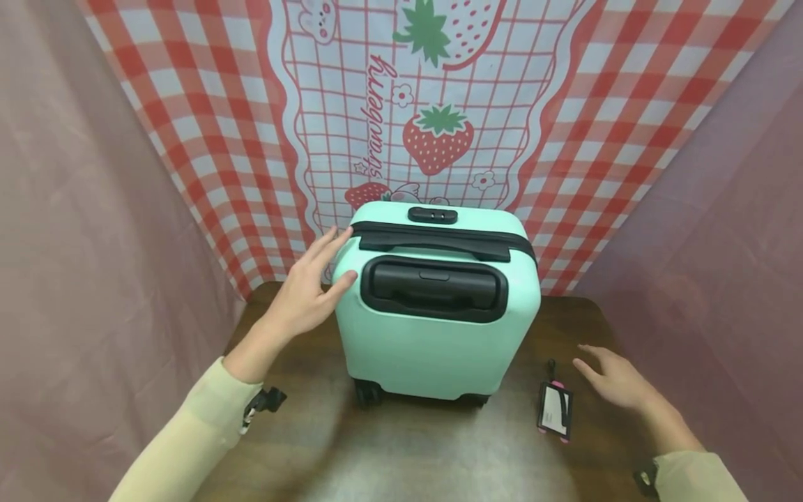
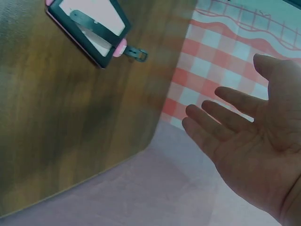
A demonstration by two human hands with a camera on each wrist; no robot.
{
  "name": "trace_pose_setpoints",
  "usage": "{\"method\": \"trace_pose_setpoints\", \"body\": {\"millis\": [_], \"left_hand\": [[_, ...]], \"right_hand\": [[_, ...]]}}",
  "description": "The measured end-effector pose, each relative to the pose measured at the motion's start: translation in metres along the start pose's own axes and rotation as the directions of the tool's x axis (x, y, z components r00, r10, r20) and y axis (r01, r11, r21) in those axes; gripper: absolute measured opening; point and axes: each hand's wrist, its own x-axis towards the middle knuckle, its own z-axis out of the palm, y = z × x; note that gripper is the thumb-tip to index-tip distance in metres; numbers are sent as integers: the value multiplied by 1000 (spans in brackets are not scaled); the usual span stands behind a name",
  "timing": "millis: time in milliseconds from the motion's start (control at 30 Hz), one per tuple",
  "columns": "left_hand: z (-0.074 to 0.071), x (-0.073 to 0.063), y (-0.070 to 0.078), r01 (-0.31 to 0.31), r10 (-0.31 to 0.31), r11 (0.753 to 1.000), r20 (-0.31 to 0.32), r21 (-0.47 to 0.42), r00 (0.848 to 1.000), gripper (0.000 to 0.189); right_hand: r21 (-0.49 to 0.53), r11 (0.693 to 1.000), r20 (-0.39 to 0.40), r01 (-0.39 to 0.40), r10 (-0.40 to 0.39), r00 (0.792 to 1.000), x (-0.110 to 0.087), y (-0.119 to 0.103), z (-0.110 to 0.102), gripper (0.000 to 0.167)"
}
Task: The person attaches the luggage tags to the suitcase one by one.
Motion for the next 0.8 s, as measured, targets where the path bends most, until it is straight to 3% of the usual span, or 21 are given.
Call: {"method": "trace_pose_setpoints", "body": {"millis": [500, 800], "left_hand": [[4, -1, -6, -36, 35, 999, -23, -29, 999, 63], [7, -1, -4, -42, 41, 998, -28, -43, 999, 62]], "right_hand": [[18, 999, -38, -36, 36, 999, 4, 19, 40, 36], [39, 996, -5, -84, 84, 996, 3, 23, 55, 33]]}}
